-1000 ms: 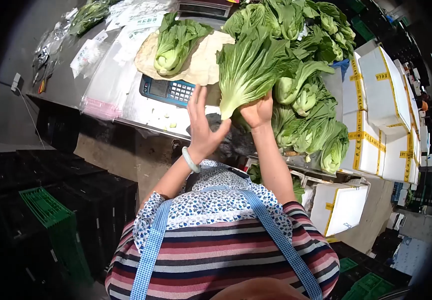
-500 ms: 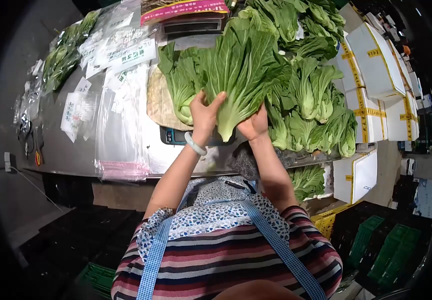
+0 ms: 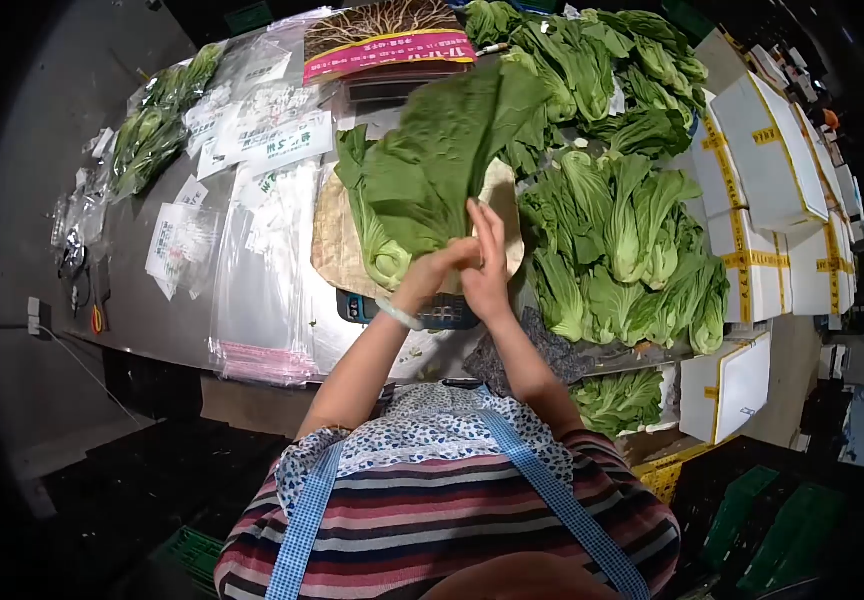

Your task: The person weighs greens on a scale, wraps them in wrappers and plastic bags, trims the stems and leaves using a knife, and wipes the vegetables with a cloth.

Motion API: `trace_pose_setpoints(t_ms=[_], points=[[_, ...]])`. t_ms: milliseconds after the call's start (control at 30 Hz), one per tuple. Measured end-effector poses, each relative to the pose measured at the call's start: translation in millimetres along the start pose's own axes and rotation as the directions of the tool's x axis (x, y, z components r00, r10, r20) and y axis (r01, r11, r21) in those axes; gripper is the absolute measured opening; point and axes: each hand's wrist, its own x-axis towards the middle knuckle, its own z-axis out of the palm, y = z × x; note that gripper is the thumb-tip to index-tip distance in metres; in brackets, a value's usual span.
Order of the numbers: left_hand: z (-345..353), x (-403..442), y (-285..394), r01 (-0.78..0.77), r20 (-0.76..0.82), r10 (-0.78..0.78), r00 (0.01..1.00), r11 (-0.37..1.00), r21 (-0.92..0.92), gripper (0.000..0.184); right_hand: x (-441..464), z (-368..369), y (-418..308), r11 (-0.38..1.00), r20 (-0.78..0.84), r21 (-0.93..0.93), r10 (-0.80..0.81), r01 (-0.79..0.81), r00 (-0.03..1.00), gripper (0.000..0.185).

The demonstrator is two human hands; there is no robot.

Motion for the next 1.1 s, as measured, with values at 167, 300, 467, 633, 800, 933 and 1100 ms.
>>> trace_pose_setpoints(t_ms=[167,300,467,633,800,933,1100], points=[[-44.9,23.2,-4.4,0.090,0.181,0.011,0.983,0.836,-0.541,0.027,-10.0,-19.6,-8.6,0.988,0.018,-0.111,-0.101,0.103,0.995,0.029],[-34.4,21.8,11.1,0.021,0.107,0.065,0.992,0.754,-0.656,0.041,-3.6,-43.3,34.5,0.985,-0.256,0.173,0.030,0.015,0.966,0.020],[-40.9,26.3,-4.4,0.105,0.210,0.144,0.967,0.525,-0.845,0.050,27.7,-54.4,47.9,0.713,-0.065,0.679,0.296,-0.175,0.953,0.050],[-36.7,24.0,-5.5,0.097,0.193,0.104,0.976,0.587,-0.804,0.046,43.9,-52.7,48.7,0.311,0.353,0.842,0.300,-0.441,0.886,0.067],[14.1,14.2,2.1,0.230,-0.190,-0.294,0.937,0.926,-0.299,0.048,19.5,-69.4,91.6,0.457,0.441,0.637,0.444,-0.621,0.780,0.054],[42.5,-3.0,-11.6,0.014,-0.295,0.332,0.896,0.643,0.766,0.069,-6.8,-82.5,110.8,0.365,0.297,0.731,0.590,-0.576,0.751,0.038],[41.0,-32.1,-67.0,0.180,-0.108,-0.152,0.982,0.611,0.771,0.116,-5.2,-144.0,123.0,-0.031,0.544,0.747,0.604,-0.664,0.583,0.040]])
